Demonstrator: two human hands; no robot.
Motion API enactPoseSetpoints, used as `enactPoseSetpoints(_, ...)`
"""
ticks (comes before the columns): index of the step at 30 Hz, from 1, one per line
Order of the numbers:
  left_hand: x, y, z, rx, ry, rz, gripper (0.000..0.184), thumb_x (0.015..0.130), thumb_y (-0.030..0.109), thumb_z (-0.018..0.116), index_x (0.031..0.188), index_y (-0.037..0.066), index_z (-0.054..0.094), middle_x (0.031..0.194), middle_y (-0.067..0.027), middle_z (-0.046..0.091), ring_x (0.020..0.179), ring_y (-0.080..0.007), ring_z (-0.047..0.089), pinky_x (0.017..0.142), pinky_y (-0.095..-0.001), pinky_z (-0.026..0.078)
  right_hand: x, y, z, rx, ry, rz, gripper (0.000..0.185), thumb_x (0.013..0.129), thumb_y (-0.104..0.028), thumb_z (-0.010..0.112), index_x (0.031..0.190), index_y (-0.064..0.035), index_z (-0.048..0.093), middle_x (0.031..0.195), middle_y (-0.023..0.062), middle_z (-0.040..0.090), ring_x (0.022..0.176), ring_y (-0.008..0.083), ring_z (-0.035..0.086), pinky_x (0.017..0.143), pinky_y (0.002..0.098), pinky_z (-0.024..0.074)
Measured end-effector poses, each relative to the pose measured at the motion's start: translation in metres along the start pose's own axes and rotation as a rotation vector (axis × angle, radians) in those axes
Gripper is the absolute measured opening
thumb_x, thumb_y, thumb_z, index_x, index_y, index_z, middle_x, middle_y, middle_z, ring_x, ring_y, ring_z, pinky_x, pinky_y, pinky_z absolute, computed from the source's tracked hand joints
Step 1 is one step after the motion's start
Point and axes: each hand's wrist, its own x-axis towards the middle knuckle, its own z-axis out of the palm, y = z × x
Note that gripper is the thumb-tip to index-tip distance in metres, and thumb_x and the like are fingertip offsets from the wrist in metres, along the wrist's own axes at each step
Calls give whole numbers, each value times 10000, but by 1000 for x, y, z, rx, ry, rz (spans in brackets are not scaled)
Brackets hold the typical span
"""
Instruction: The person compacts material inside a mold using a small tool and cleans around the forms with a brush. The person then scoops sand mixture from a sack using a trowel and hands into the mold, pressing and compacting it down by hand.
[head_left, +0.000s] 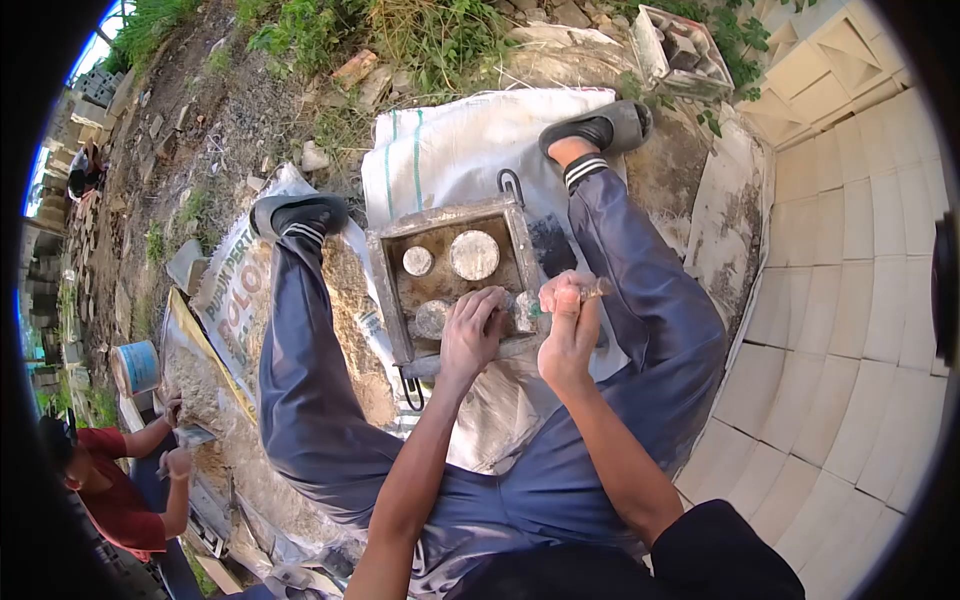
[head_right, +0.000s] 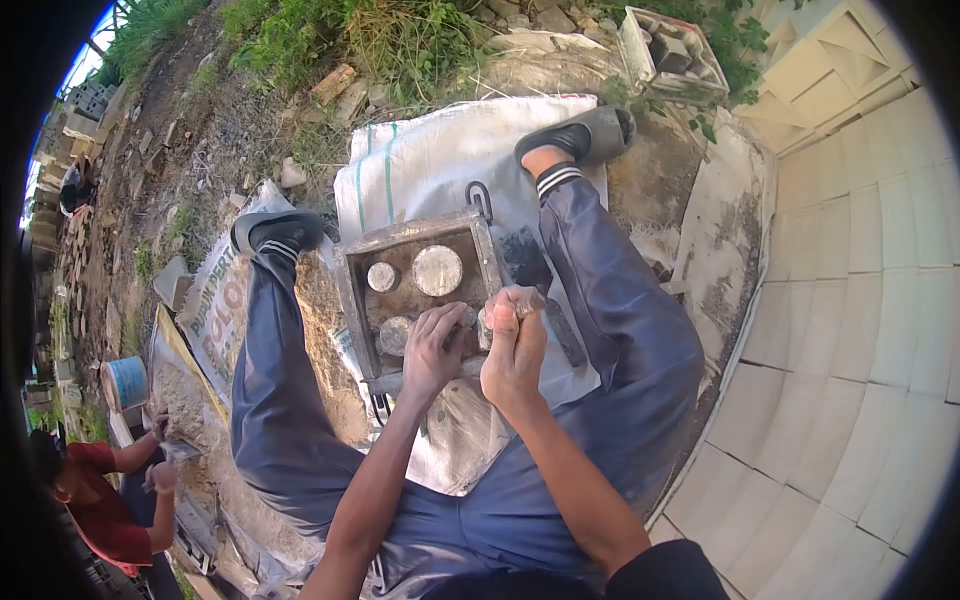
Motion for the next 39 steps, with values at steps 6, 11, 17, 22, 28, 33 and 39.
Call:
enactPoseSetpoints(6, -9, -3, 1, 346, 2, -51, 375, 803, 198, 627, 1125, 7, 608, 1092, -120, 642, 1197, -350, 497, 1147, -556, 109, 14, 12, 1, 8, -29, 111, 261, 1037, -276, 388, 926, -44, 436, 791, 25, 428, 714, 113, 383, 687, 272, 371)
enactPoseSetpoints(11, -8, 0, -8, 278, -177, -124, 237, 786, 166, 608, 985, 49, 661, 1002, -86, 663, 1158, -303, 516, 1141, -570, 128, 10, 20, 1, -92, -50, -187, 243, 1021, -228, 396, 920, -22, 473, 793, 55, 483, 710, 140, 450, 663, 295, 401)
enactPoseSetpoints(17, 0, -14, -9, 113, -316, -70, 163, 775, 152, 632, 910, 77, 684, 909, -47, 669, 1040, -237, 577, 1137, -546, 130, 41, -1, 12, -176, -56, 68, 267, 1015, -245, 419, 934, 3, 476, 762, 112, 489, 672, 181, 469, 657, 332, 415)
enactPoseSetpoints(22, -3, -7, -5, 295, -44, -69, 309, 778, 228, 654, 1029, 48, 638, 1113, -103, 603, 1146, -293, 516, 1140, -578, 111, 9, 34, -1, -124, -58, -187, 284, 1024, -266, 403, 922, -12, 477, 699, 71, 486, 611, 158, 430, 585, 325, 391)
enactPoseSetpoints(28, 2, -5, -16, 345, -181, -24, 239, 786, 188, 635, 988, 63, 652, 997, -74, 630, 1119, -298, 524, 1119, -614, 108, 8, 8, -3, -140, 1, -102, 294, 1028, -280, 401, 891, -30, 472, 715, 43, 478, 629, 134, 425, 585, 301, 379)
enactPoseSetpoints(33, 3, -9, -13, 45, -403, -30, 136, 761, 99, 608, 874, 114, 683, 877, -51, 652, 1007, -249, 579, 1113, -546, 192, 17, 24, -6, -150, -33, 63, 301, 1033, -267, 397, 870, -22, 460, 705, 32, 476, 638, 114, 428, 600, 283, 391)
enactPoseSetpoints(39, 0, -10, -37, 183, -232, -98, 327, 701, 262, 775, 989, 142, 678, 1169, -50, 590, 1228, -276, 462, 1150, -563, 126, 4, 19, -5, -163, 106, -196, 354, 1022, -223, 410, 727, -31, 455, 657, 25, 475, 624, 97, 433, 567, 270, 370)
